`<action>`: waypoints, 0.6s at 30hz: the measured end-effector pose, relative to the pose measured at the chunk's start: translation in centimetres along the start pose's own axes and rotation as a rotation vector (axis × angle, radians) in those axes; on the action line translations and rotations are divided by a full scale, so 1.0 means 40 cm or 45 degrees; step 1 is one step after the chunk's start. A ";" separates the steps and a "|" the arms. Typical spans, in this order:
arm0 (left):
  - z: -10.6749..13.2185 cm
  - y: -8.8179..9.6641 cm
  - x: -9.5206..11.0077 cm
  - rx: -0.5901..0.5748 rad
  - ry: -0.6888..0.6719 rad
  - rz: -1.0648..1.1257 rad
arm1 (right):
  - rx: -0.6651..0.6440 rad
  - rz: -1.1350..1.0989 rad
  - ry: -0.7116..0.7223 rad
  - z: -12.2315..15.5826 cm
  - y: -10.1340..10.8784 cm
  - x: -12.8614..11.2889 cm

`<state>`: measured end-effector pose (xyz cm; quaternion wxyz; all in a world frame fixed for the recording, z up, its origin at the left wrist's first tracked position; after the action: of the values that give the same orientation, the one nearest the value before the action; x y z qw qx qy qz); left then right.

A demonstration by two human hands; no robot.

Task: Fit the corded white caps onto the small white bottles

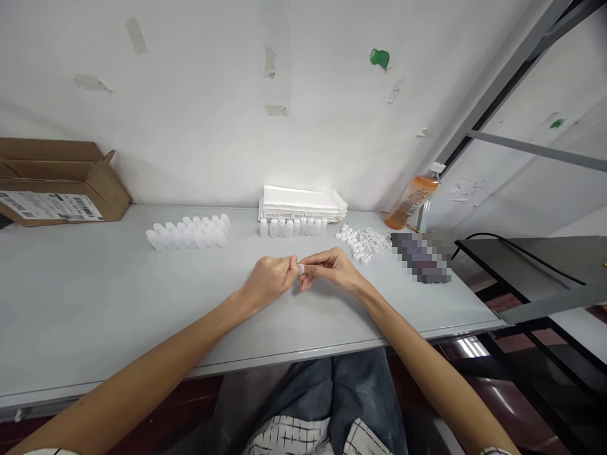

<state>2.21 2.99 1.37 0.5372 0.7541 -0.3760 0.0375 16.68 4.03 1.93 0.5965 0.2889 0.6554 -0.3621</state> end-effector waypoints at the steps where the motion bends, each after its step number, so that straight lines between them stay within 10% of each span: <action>1: 0.000 0.001 0.002 0.006 -0.022 -0.032 | 0.006 -0.006 0.002 0.000 0.001 -0.001; 10: -0.011 0.011 -0.002 0.013 -0.016 0.150 | 0.078 0.111 0.070 -0.002 0.026 -0.021; 18: -0.019 -0.014 -0.037 -0.309 0.326 0.877 | 0.349 0.112 0.208 -0.012 0.064 -0.028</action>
<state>1.76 4.47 0.58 0.6212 0.5035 -0.5389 0.2649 18.62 5.92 2.71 0.5117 0.4245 0.6327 -0.3970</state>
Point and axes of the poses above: each hand's wrist, its own z-axis away from the middle knuckle, its own y-axis out of the back of the hand, x = y × z, the point moved 4 cm from there along -z, towards the middle knuckle, and after that the axes turned 5 degrees about -z, right-handed, at the moved point
